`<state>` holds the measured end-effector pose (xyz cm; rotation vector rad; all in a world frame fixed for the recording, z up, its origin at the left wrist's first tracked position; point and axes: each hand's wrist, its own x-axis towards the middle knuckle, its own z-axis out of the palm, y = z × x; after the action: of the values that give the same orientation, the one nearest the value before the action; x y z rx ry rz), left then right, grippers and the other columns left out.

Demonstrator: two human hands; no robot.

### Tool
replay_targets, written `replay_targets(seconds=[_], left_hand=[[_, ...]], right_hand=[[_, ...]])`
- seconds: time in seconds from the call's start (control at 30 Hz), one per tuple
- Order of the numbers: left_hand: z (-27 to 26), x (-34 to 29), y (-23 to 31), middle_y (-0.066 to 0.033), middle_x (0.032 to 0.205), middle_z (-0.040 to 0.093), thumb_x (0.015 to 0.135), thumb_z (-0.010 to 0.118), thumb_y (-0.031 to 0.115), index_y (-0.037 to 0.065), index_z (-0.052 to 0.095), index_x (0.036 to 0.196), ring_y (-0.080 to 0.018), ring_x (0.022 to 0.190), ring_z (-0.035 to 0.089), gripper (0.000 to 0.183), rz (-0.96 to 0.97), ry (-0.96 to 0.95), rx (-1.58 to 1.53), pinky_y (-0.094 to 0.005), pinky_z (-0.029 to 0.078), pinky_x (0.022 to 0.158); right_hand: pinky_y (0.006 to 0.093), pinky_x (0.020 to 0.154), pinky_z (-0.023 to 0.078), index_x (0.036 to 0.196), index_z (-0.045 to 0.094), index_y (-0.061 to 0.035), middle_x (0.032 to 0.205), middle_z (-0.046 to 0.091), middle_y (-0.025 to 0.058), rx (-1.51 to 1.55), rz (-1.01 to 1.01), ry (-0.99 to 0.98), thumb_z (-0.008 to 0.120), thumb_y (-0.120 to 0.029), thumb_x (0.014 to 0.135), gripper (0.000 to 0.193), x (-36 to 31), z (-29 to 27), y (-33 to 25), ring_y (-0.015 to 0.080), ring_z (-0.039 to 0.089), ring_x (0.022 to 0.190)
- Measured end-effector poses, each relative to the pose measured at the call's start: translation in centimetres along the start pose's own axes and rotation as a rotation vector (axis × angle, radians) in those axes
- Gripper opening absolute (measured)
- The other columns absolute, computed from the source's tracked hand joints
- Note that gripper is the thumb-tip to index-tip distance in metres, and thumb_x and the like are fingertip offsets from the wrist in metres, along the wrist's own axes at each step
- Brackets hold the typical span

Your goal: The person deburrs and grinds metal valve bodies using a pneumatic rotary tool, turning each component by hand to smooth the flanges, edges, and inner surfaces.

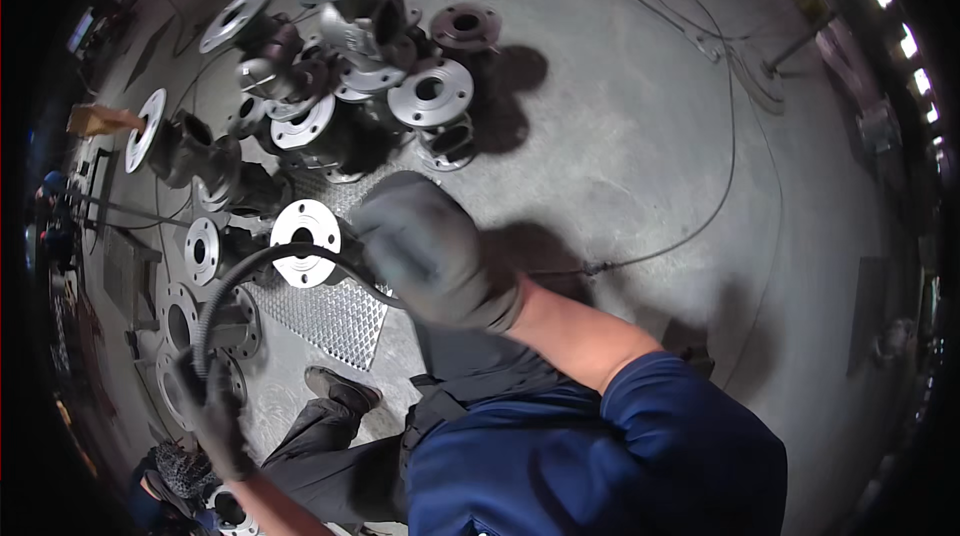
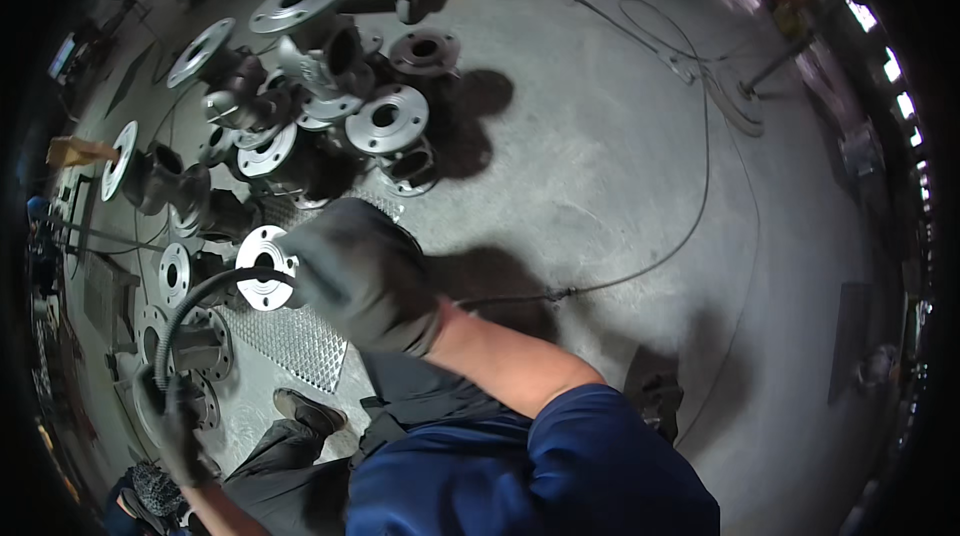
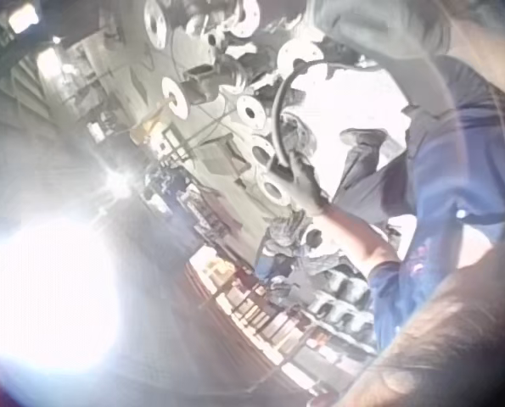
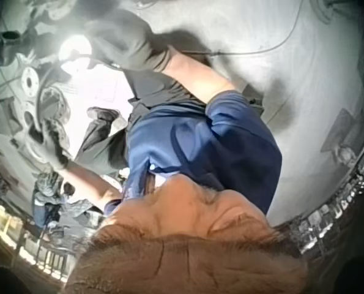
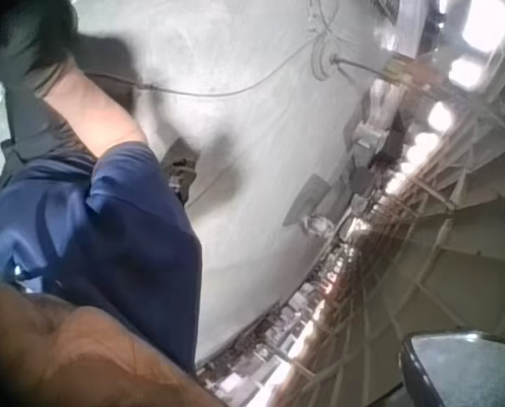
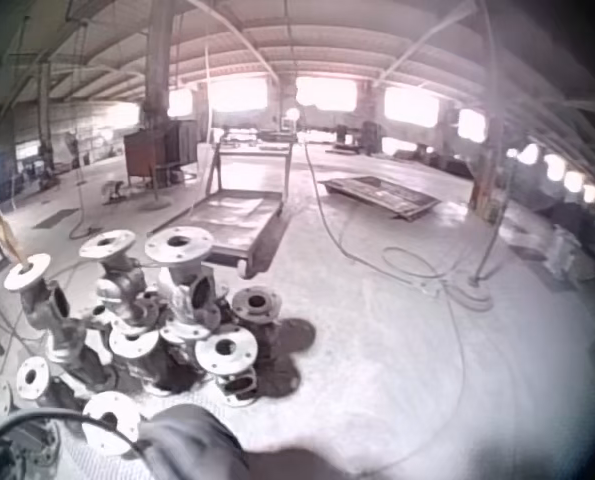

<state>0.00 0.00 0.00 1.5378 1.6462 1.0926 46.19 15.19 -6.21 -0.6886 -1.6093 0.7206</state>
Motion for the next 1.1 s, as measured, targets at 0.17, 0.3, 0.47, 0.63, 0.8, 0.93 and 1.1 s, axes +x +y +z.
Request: replay_targets(seconds=[0.17, 0.3, 0.47, 0.63, 0.8, 0.93, 1.1], left_hand=[[-0.7, 3.9, 8.3, -0.0057, 0.088, 0.057, 0.110, 0.068, 0.005, 0.002, 0.061, 0.111, -0.0145, 0.075, 0.053, 0.008, -0.087, 0.129, 0.769, -0.0345, 0.044, 0.065], [-0.9, 3.8, 12.3, -0.0245, 0.086, 0.067, 0.093, 0.076, 0.006, -0.002, 0.071, 0.092, -0.0449, 0.080, 0.065, 0.010, -0.132, -0.247, 1.333, -0.0507, 0.049, 0.072], [1.6, 3.2, 11.0, -0.0216, 0.082, 0.074, 0.081, 0.083, 0.030, 0.006, 0.081, 0.080, -0.0451, 0.081, 0.075, 0.024, -0.307, -0.617, 1.528, -0.0547, 0.058, 0.072], [3.9, 5.7, 13.3, -0.0241, 0.098, 0.078, 0.104, 0.076, 0.037, 0.007, 0.083, 0.106, -0.0502, 0.090, 0.073, 0.031, -0.273, -0.792, 1.446, -0.0548, 0.056, 0.076], [5.3, 7.4, 13.5, -0.0237, 0.098, 0.078, 0.104, 0.076, 0.036, 0.007, 0.082, 0.105, -0.0490, 0.092, 0.074, 0.030, -0.377, -0.720, 1.294, -0.0553, 0.056, 0.077], [9.3, 8.3, 10.1, -0.0227, 0.099, 0.079, 0.102, 0.076, 0.034, 0.008, 0.081, 0.106, -0.0491, 0.091, 0.076, 0.027, -0.199, -0.866, 1.413, -0.0570, 0.058, 0.076], [16.9, 8.8, 3.0, -0.0177, 0.083, 0.076, 0.082, 0.074, 0.019, 0.014, 0.084, 0.090, -0.0435, 0.083, 0.077, 0.014, 0.177, -0.843, 1.267, -0.0549, 0.060, 0.074]], right_hand=[[0.0411, 0.108, 0.059, 0.142, 0.071, 0.0019, 0.131, 0.077, 0.0242, -0.416, 0.620, 0.139, 0.065, -0.011, 0.107, 0.037, -12.7, -13.8, 13.8, 0.0345, 0.076, 0.123], [0.0507, 0.117, 0.054, 0.150, 0.065, 0.0010, 0.142, 0.071, 0.0324, -0.651, 1.248, -0.152, 0.063, -0.018, 0.103, 0.051, -28.0, -17.6, 19.2, 0.0469, 0.069, 0.133], [0.0656, 0.128, 0.038, 0.167, 0.044, -0.0108, 0.172, 0.043, 0.0303, -0.862, 1.337, -0.486, 0.070, -0.026, 0.100, 0.074, -35.4, -14.4, 23.4, 0.0523, 0.045, 0.156], [0.0583, 0.124, 0.046, 0.157, 0.054, -0.0118, 0.165, 0.055, 0.0299, -0.827, 1.398, -0.591, 0.069, -0.036, 0.097, 0.067, -36.4, -13.9, 27.1, 0.0488, 0.054, 0.152], [0.0581, 0.125, 0.047, 0.146, 0.065, 0.0058, 0.155, 0.061, 0.0366, -0.802, 1.476, -0.335, 0.075, -0.051, 0.099, 0.074, -39.4, -19.3, 26.9, 0.0524, 0.059, 0.147], [0.0562, 0.124, 0.047, 0.163, 0.049, 0.0045, 0.162, 0.057, 0.0342, -1.144, 1.763, -0.243, 0.075, -0.051, 0.100, 0.088, -40.3, -30.4, 23.4, 0.0495, 0.053, 0.154], [0.0512, 0.116, 0.054, 0.163, 0.048, 0.0027, 0.151, 0.064, 0.0330, -1.141, 1.537, 0.258, 0.076, -0.033, 0.100, 0.077, -31.8, -36.6, 16.6, 0.0446, 0.066, 0.139]])
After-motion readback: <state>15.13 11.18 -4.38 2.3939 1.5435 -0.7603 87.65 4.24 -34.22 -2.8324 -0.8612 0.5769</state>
